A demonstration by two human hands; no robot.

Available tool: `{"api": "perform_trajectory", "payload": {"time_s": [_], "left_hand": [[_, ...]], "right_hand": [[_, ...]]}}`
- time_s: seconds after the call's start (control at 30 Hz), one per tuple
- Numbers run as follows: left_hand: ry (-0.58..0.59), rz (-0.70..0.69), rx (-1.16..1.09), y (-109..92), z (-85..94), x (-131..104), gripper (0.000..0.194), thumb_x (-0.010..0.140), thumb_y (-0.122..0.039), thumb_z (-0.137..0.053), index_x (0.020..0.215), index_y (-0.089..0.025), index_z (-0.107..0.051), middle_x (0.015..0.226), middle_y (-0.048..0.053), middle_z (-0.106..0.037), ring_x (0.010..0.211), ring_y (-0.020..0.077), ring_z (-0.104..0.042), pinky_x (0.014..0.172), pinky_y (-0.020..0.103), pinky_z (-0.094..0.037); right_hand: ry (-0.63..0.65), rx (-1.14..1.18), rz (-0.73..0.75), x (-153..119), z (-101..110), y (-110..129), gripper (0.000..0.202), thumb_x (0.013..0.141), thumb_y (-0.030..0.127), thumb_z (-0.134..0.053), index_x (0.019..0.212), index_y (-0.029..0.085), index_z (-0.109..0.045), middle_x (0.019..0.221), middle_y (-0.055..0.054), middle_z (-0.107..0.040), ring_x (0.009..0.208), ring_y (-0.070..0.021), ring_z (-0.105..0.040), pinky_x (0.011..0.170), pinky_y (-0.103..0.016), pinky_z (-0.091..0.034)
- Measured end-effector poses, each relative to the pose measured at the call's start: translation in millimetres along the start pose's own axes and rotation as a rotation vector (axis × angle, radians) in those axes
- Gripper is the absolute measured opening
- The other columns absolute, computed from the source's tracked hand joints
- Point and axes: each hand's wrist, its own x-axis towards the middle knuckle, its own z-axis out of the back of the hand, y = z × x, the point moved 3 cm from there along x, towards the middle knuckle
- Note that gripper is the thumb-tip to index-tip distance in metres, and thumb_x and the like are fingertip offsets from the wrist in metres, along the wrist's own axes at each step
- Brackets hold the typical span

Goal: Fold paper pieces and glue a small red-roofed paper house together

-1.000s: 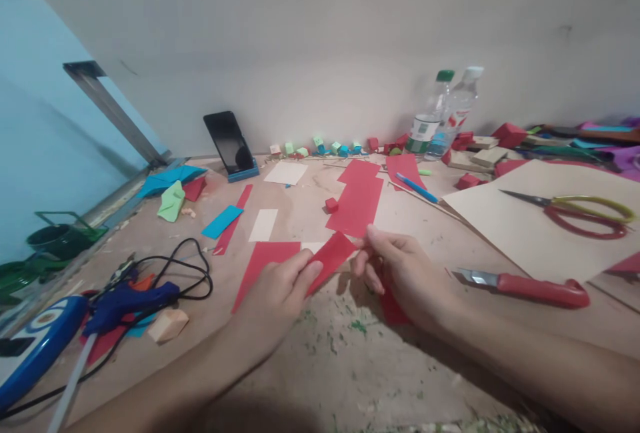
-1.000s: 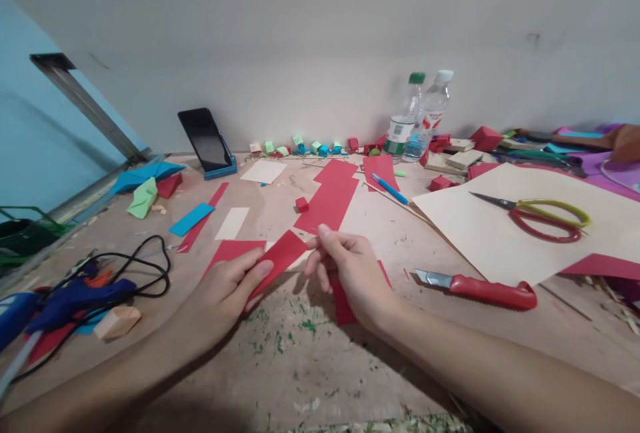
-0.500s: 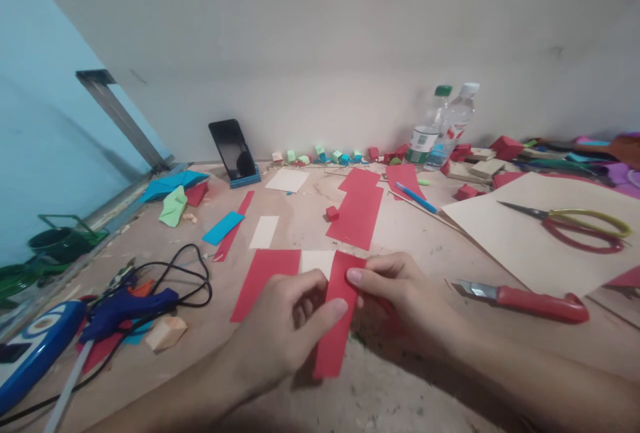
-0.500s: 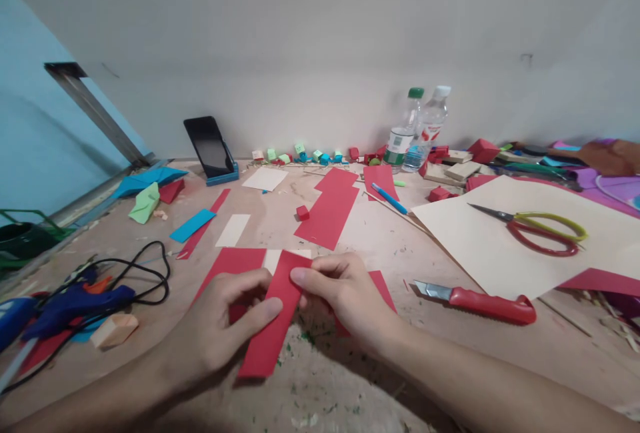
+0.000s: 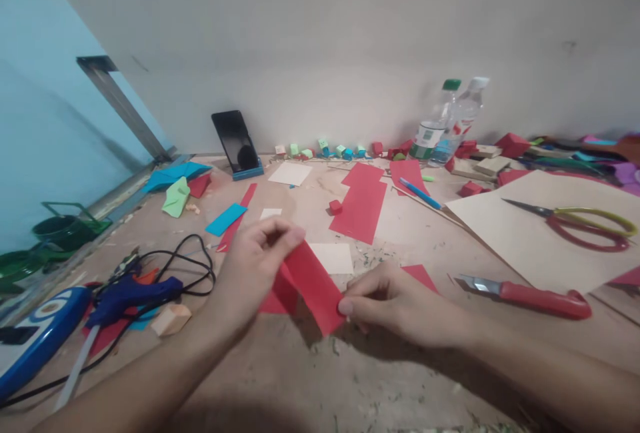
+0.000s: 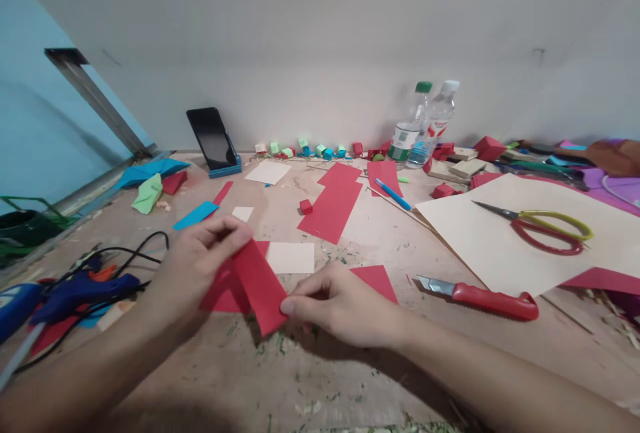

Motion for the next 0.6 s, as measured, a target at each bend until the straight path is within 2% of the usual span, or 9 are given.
{"api": "perform_trajectory", "payload": {"time_s": [0.1,0.17,0.23,0.3,0.33,0.37,0.5,0.6], "left_hand": [[-0.191,0.044,-0.185,7.1,16.9,14.0,0.024,0.087,-0.041,-0.075,0.08,-0.02,-0.064,0.071,-0.004,-0.059,0.06,0.0109,-0.052,0.055,0.022,-0.042],[-0.24,0.064,-0.268,10.5,20.5,17.0,0.023,0.088,-0.04,-0.074,0.083,-0.021,-0.061,0.069,-0.004,-0.056,0.055,0.0094,-0.049,0.051,0.02,-0.041],[-0.232,0.066,-0.273,13.2,17.7,15.5,0.023,0.09,-0.039,-0.073,0.085,-0.022,-0.059,0.067,-0.005,-0.055,0.05,0.008,-0.047,0.045,0.018,-0.038],[-0.193,0.069,-0.259,16.2,10.5,11.1,0.025,0.091,-0.041,-0.073,0.087,-0.022,-0.058,0.065,-0.006,-0.056,0.047,0.0073,-0.048,0.042,0.017,-0.039],[-0.159,0.075,-0.26,17.5,5.9,8.4,0.027,0.091,-0.043,-0.073,0.087,-0.021,-0.057,0.064,-0.006,-0.057,0.046,0.0073,-0.051,0.042,0.017,-0.041],[-0.119,0.085,-0.261,18.6,1.3,5.6,0.029,0.091,-0.046,-0.072,0.087,-0.021,-0.056,0.063,-0.006,-0.059,0.045,0.0078,-0.053,0.043,0.017,-0.044],[0.057,0.158,-0.267,19.0,-11.0,-3.4,0.033,0.093,-0.051,-0.069,0.09,-0.022,-0.054,0.057,-0.004,-0.065,0.045,0.0127,-0.061,0.043,0.02,-0.051],[0.206,0.218,-0.244,18.1,-14.8,-6.0,0.033,0.091,-0.049,-0.071,0.098,-0.02,-0.058,0.055,-0.002,-0.067,0.044,0.0143,-0.061,0.041,0.022,-0.051]], "right_hand": [[-0.027,-0.038,-0.002,2.2,9.5,-1.5,0.045,0.092,0.043,-0.07,0.057,0.014,-0.064,0.057,-0.001,-0.056,0.056,-0.0113,-0.048,0.055,-0.027,-0.036],[-0.136,-0.032,-0.021,3.8,16.3,-2.0,0.044,0.09,0.047,-0.071,0.06,0.014,-0.068,0.056,-0.001,-0.057,0.054,-0.0111,-0.046,0.053,-0.027,-0.036],[-0.276,0.046,-0.01,4.7,21.1,-0.7,0.035,0.087,0.048,-0.076,0.077,0.014,-0.077,0.063,-0.002,-0.064,0.056,-0.0117,-0.051,0.052,-0.025,-0.04],[-0.319,0.172,0.005,5.5,20.3,0.6,0.041,0.082,0.047,-0.082,0.107,0.015,-0.079,0.081,-0.006,-0.074,0.069,-0.0157,-0.063,0.059,-0.026,-0.05],[-0.299,0.237,0.002,6.0,18.2,0.8,0.049,0.079,0.047,-0.085,0.117,0.016,-0.076,0.09,-0.008,-0.076,0.075,-0.0176,-0.067,0.063,-0.028,-0.054],[-0.271,0.29,-0.009,6.4,15.8,0.4,0.053,0.076,0.047,-0.087,0.118,0.016,-0.075,0.092,-0.009,-0.077,0.076,-0.0182,-0.069,0.064,-0.029,-0.057],[-0.306,0.403,-0.044,6.7,14.3,-5.0,0.036,0.074,0.044,-0.09,0.081,0.012,-0.075,0.066,-0.003,-0.071,0.054,-0.0112,-0.062,0.054,-0.024,-0.051],[-0.332,0.399,-0.055,6.8,17.7,-9.2,0.036,0.075,0.045,-0.089,0.077,0.012,-0.075,0.061,-0.003,-0.071,0.05,-0.0096,-0.06,0.051,-0.022,-0.048]]}}
